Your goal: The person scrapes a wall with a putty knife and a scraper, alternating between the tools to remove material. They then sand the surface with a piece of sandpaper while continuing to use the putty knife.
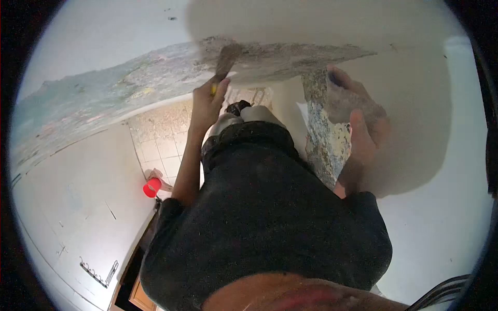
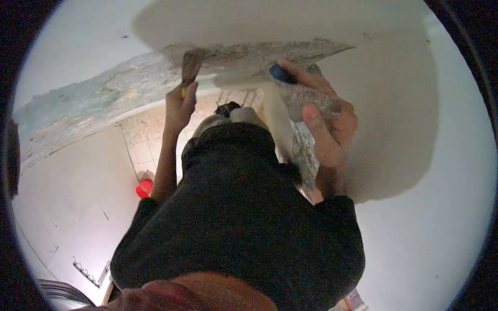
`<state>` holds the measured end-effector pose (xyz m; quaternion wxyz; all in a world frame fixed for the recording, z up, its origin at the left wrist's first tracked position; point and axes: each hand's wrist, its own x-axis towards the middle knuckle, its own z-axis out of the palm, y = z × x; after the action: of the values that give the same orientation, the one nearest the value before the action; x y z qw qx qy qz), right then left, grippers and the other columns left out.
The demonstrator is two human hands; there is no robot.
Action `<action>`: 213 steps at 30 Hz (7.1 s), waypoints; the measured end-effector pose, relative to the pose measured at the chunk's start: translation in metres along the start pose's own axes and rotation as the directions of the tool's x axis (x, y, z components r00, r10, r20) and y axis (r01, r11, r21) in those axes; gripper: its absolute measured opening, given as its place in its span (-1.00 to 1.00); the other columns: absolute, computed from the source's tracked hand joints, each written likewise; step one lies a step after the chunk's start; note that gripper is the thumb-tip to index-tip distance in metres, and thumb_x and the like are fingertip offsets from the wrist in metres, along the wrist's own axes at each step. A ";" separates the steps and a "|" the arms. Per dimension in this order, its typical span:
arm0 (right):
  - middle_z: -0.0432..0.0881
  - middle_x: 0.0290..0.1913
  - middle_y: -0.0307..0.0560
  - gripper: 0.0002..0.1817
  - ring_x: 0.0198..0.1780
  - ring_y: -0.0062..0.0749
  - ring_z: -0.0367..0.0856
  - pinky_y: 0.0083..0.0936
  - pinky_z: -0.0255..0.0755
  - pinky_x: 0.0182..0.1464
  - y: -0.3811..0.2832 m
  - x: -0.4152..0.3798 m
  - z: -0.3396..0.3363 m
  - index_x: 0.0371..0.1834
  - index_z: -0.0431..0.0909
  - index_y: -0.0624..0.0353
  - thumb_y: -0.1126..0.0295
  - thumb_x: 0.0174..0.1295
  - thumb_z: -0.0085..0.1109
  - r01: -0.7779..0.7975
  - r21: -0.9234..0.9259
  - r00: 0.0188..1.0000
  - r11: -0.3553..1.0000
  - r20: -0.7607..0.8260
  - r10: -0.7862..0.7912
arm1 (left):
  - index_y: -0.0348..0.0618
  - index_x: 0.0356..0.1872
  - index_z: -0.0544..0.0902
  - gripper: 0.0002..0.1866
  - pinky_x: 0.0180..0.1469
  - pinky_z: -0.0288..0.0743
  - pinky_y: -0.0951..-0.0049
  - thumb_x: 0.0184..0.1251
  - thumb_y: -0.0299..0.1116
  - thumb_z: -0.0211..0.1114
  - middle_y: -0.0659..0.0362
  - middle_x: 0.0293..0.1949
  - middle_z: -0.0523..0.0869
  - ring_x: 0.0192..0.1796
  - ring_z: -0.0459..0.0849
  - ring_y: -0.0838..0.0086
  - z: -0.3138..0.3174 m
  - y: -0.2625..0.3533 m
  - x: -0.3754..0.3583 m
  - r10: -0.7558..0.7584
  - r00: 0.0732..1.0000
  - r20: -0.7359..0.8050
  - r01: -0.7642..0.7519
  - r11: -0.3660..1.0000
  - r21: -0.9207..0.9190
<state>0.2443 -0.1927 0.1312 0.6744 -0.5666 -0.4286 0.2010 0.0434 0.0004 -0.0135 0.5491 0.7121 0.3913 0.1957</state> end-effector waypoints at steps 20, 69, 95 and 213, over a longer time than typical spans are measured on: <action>0.56 0.12 0.47 -0.67 0.14 0.05 0.61 -0.11 0.39 0.24 0.006 -0.003 -0.011 -0.10 0.63 0.53 0.39 0.28 0.14 -0.083 0.001 0.996 0.997 0.014 0.083 | -0.20 -0.51 0.47 -0.49 -0.60 0.26 0.55 0.53 0.03 0.06 0.30 -0.69 0.44 -0.64 0.38 0.65 0.047 -0.040 0.010 0.051 0.998 -0.032 -0.060 0.889 -0.454; 0.63 0.09 0.27 -0.58 0.14 -0.12 0.62 -0.22 0.40 0.26 -0.005 -0.008 -0.005 -0.04 0.63 0.47 0.23 0.32 0.20 -0.177 0.089 0.984 0.980 0.019 0.176 | -0.18 -0.56 0.46 -0.51 -0.63 0.22 0.55 0.55 -0.05 0.05 0.28 -0.70 0.47 -0.67 0.37 0.66 0.046 -0.018 -0.001 -0.039 0.997 -0.061 0.009 0.906 -0.423; 0.62 0.11 0.29 -0.61 0.16 -0.12 0.61 -0.22 0.43 0.24 0.005 -0.009 -0.010 -0.01 0.63 0.44 0.27 0.33 0.17 -0.141 0.092 0.990 0.986 0.033 0.138 | -0.16 -0.51 0.45 -0.51 -0.67 0.19 0.52 0.53 0.02 0.06 0.31 -0.71 0.41 -0.70 0.37 0.64 0.057 -0.038 0.007 0.102 0.980 -0.169 -0.151 0.939 -0.310; 0.53 -0.16 0.05 -0.56 -0.11 -0.15 0.51 -0.20 0.38 0.03 0.013 -0.026 -0.038 -0.04 0.58 0.25 0.31 0.00 0.42 -0.097 -0.716 0.836 0.691 0.318 0.447 | -0.17 -0.61 0.45 -0.51 -0.63 0.23 0.54 0.52 -0.08 0.11 0.32 -0.72 0.44 -0.68 0.36 0.68 0.012 0.001 -0.001 0.028 0.988 -0.152 -0.039 0.997 -0.072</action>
<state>0.2635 -0.2318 0.1098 0.2587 -0.7638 -0.5293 0.2638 0.0510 -0.0081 -0.0165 0.5406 0.6808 0.4121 0.2728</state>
